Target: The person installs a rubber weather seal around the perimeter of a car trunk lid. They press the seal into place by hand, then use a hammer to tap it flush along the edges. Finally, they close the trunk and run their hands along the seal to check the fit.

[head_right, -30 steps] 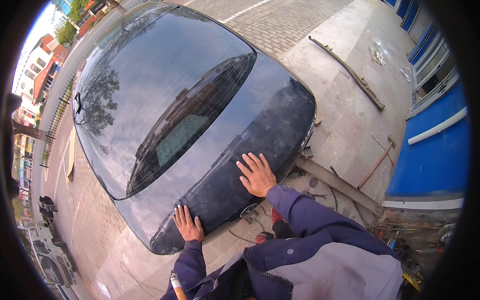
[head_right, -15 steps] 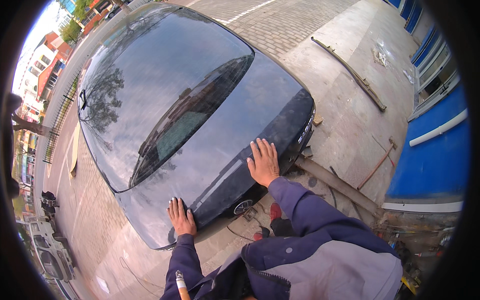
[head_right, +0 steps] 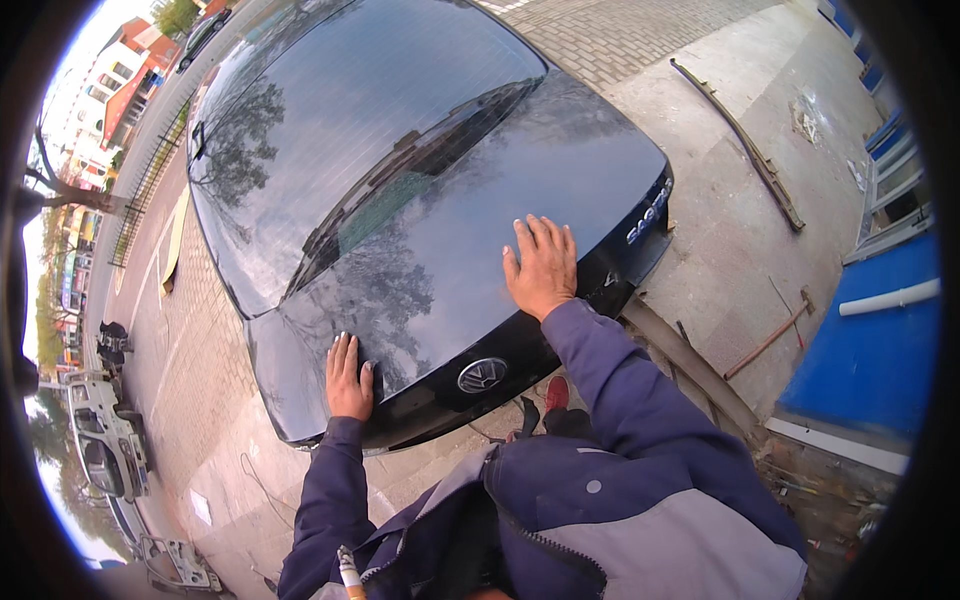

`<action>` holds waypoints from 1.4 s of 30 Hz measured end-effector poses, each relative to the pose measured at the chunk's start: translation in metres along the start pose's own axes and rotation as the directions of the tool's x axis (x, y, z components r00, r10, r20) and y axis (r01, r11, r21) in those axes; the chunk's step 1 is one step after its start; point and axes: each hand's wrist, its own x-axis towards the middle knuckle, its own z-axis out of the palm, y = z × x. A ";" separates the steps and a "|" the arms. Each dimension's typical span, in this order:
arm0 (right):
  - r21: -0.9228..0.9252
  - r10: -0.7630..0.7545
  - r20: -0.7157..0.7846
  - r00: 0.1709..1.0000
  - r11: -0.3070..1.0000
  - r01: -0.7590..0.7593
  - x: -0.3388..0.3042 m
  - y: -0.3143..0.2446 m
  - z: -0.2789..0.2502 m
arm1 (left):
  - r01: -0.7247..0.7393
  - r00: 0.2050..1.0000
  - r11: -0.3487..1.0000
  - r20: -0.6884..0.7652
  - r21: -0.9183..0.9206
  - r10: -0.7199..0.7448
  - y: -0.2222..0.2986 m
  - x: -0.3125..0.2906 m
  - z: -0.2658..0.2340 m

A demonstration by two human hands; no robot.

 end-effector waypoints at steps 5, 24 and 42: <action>-0.051 0.004 0.016 1.000 0.999 -0.004 -0.001 -0.003 -0.001 | -0.079 0.995 0.997 0.066 -0.023 0.080 0.044 0.017 0.010; -0.140 -0.056 0.102 0.993 0.988 0.070 -0.061 0.060 0.092 | -0.143 0.980 0.989 0.146 0.021 0.139 0.054 0.007 0.128; 0.472 0.946 0.294 0.135 -0.021 -0.881 -0.062 0.092 0.104 | -0.170 0.983 0.981 0.051 -0.094 0.175 0.046 0.004 0.132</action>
